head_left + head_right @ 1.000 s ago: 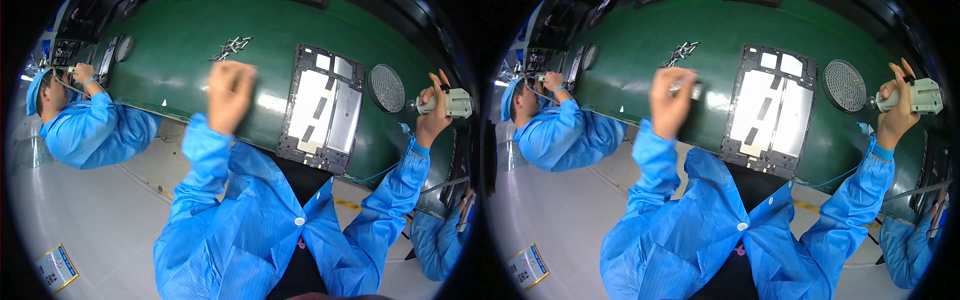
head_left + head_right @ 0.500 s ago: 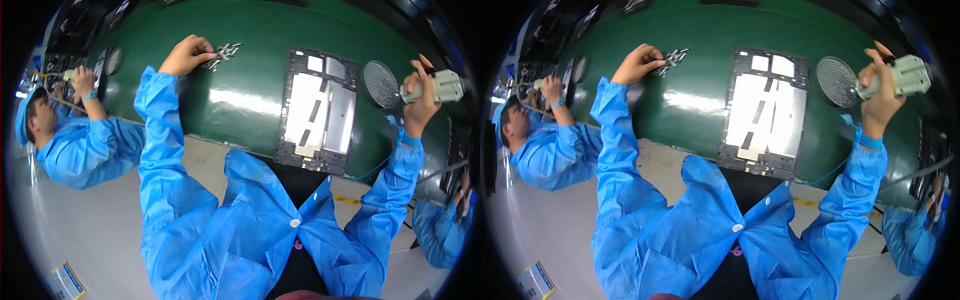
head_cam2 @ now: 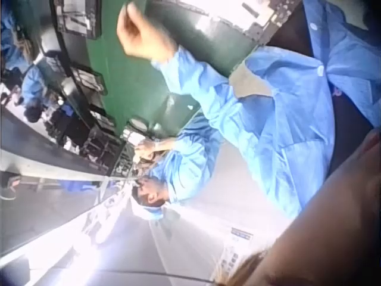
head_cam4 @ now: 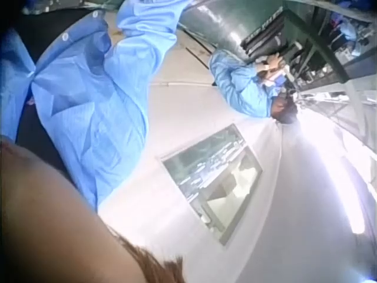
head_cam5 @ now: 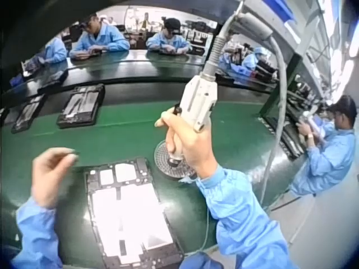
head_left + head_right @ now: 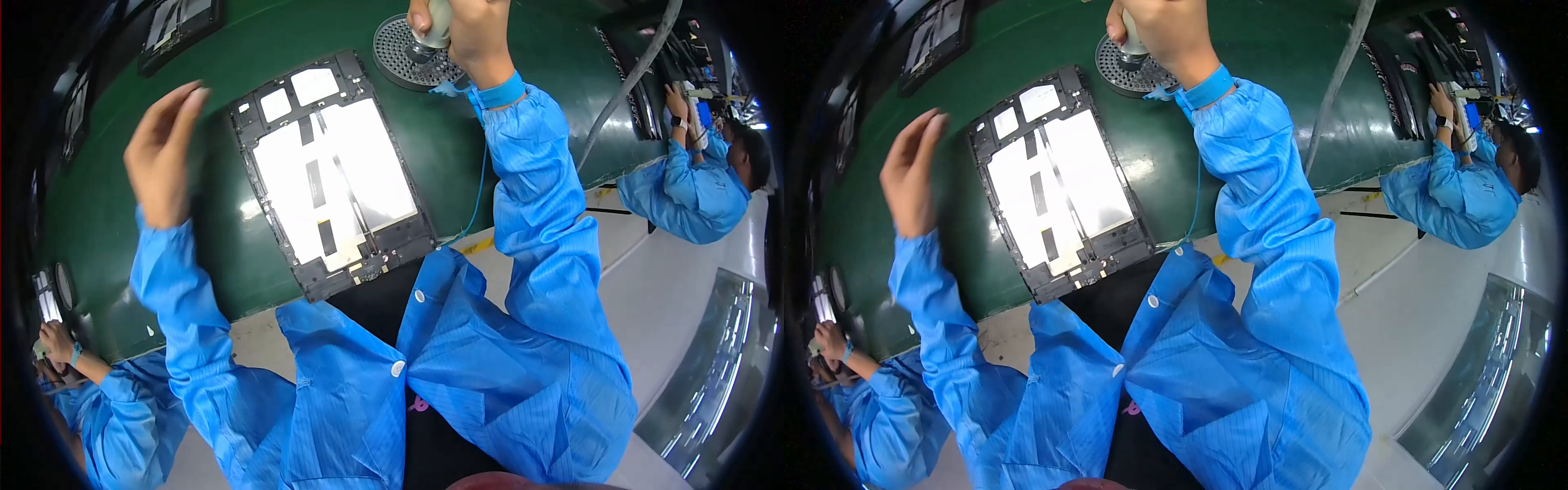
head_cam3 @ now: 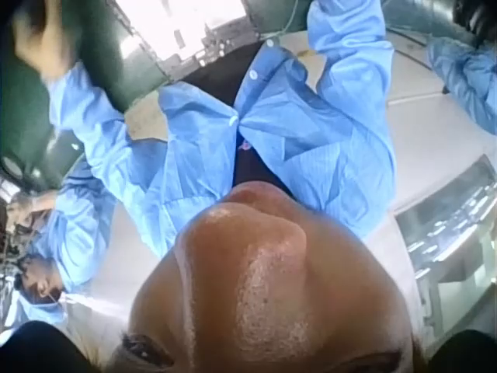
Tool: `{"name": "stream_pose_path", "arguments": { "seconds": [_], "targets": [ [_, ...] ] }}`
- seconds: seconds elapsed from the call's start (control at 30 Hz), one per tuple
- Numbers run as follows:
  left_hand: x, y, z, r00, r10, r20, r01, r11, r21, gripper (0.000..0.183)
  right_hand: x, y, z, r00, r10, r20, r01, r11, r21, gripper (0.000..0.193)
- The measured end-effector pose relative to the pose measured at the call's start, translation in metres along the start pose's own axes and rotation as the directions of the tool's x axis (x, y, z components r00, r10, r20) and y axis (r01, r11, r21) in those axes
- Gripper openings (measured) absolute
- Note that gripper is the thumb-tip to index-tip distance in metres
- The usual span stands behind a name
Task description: The person assembles a tablet by attaching a screen module to a tablet chassis with screws, using an electric screwdriver.
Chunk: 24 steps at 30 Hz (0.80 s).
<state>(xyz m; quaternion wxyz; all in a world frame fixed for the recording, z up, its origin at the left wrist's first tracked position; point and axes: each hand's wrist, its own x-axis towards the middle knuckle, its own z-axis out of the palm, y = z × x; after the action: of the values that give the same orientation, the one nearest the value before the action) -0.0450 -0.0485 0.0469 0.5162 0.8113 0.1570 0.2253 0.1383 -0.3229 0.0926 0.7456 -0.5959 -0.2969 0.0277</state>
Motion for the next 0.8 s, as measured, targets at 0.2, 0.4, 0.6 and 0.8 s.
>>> {"name": "stream_pose_path", "arguments": {
  "seconds": [0.2, 0.4, 0.6, 0.8],
  "targets": [
    [-0.005, -0.015, 0.039, 0.996, -0.050, -0.078, 0.037, 0.986, -0.163, 0.030, -0.001, 0.010, -0.009, 0.999, 0.002, 0.041, -0.004, 0.998, 0.060, 0.016],
    [-0.002, -0.018, 0.037, 0.992, -0.078, -0.097, 0.062, 0.985, -0.160, 0.029, 0.000, 0.014, -0.004, 0.998, 0.022, 0.051, -0.029, 0.992, 0.124, 0.013],
    [-0.002, -0.021, 0.040, 0.982, -0.135, -0.132, 0.118, 0.984, -0.131, 0.030, 0.000, 0.015, -0.003, 0.998, 0.057, 0.021, -0.059, 0.990, 0.126, 0.015],
    [-0.001, -0.016, 0.038, 0.984, -0.113, -0.135, 0.107, 0.993, -0.054, 0.032, 0.001, 0.016, -0.002, 0.995, 0.092, 0.042, -0.098, 0.980, 0.171, 0.018]
  ]
}}
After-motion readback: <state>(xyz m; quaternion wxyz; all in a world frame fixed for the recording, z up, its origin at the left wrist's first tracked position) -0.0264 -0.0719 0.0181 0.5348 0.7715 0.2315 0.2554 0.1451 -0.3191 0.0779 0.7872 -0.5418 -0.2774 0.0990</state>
